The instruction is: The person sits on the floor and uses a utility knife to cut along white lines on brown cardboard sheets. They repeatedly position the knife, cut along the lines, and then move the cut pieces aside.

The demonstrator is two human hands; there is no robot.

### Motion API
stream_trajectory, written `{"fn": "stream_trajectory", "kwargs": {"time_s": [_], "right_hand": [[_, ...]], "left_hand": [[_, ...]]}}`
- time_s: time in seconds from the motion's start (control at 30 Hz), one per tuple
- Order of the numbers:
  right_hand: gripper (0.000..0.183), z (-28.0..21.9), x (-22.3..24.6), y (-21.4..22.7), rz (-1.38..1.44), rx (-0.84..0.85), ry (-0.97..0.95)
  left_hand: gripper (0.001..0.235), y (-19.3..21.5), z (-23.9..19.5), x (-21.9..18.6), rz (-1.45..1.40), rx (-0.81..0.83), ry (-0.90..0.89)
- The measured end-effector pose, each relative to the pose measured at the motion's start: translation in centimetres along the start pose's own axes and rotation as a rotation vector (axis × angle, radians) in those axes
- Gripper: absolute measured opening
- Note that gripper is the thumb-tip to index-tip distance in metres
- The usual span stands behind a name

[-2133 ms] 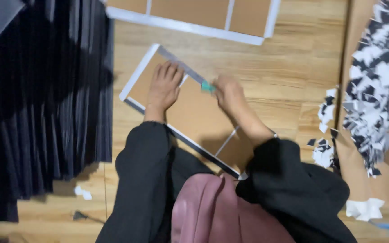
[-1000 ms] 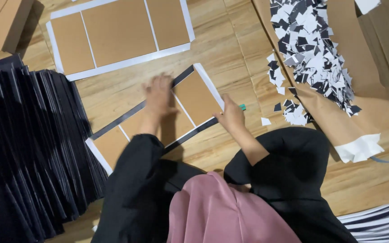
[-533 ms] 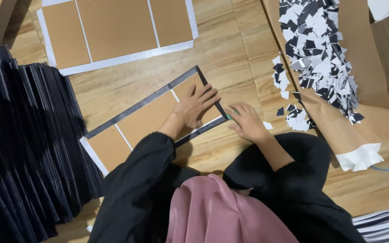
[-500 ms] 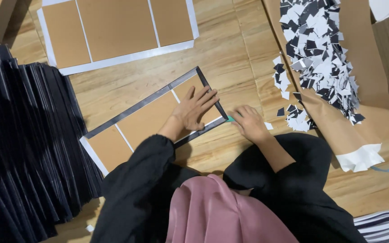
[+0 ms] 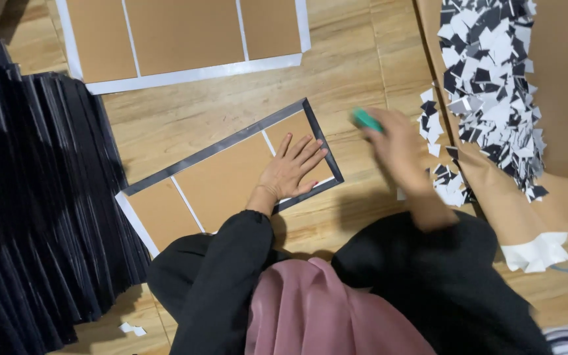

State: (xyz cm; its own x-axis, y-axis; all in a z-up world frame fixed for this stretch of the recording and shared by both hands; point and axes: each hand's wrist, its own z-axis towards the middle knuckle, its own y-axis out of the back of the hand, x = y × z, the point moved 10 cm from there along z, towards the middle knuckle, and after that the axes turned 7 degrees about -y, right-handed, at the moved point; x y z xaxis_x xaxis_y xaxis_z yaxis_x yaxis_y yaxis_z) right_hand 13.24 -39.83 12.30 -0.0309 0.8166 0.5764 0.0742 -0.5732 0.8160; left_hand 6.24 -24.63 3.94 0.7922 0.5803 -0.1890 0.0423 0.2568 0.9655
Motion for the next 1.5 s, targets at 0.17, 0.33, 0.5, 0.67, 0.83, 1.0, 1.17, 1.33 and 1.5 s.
{"fn": "stream_trajectory", "kwargs": {"time_s": [0.17,0.33,0.5,0.67,0.83,1.0,1.17,1.33,1.5], "right_hand": [[0.025,6.4,0.2,-11.5,0.088,-0.100,0.183],[0.018,1.6,2.3,-9.1,-0.130,-0.058,0.364],[0.031,-8.0,-0.8,-8.1,-0.211,-0.079,0.419],[0.016,-12.7,-1.1,-9.2,-0.225,0.022,0.442],[0.035,-7.3,-3.9,-9.6,-0.149,-0.084,0.405],[0.021,7.0,3.4,-11.4,0.039,-0.094,0.378],[0.020,-0.4,0.4,-13.1,-0.170,-0.019,0.436],[0.031,-9.0,0.1,-9.4,-0.229,-0.058,0.446],[0.022,-13.9,-2.1,-9.0,-0.047,0.209,0.336]], "left_hand": [[0.064,0.0,-0.1,0.0,-0.017,-0.062,-0.003],[0.064,0.5,-0.2,0.3,-0.011,-0.093,-0.007],[0.066,0.4,0.0,0.5,-0.011,-0.062,0.037],[0.072,1.1,-0.2,0.4,-0.038,-0.054,0.063],[0.072,0.5,-0.3,0.7,-0.054,-0.071,0.071],[0.069,-1.0,-0.9,1.1,0.008,-0.110,0.071],[0.083,0.6,-1.8,1.2,-0.078,-0.110,0.169],[0.092,1.2,-0.8,1.9,-0.058,-0.092,0.186],[0.078,0.9,1.8,-0.1,-0.024,0.320,-0.039]]}}
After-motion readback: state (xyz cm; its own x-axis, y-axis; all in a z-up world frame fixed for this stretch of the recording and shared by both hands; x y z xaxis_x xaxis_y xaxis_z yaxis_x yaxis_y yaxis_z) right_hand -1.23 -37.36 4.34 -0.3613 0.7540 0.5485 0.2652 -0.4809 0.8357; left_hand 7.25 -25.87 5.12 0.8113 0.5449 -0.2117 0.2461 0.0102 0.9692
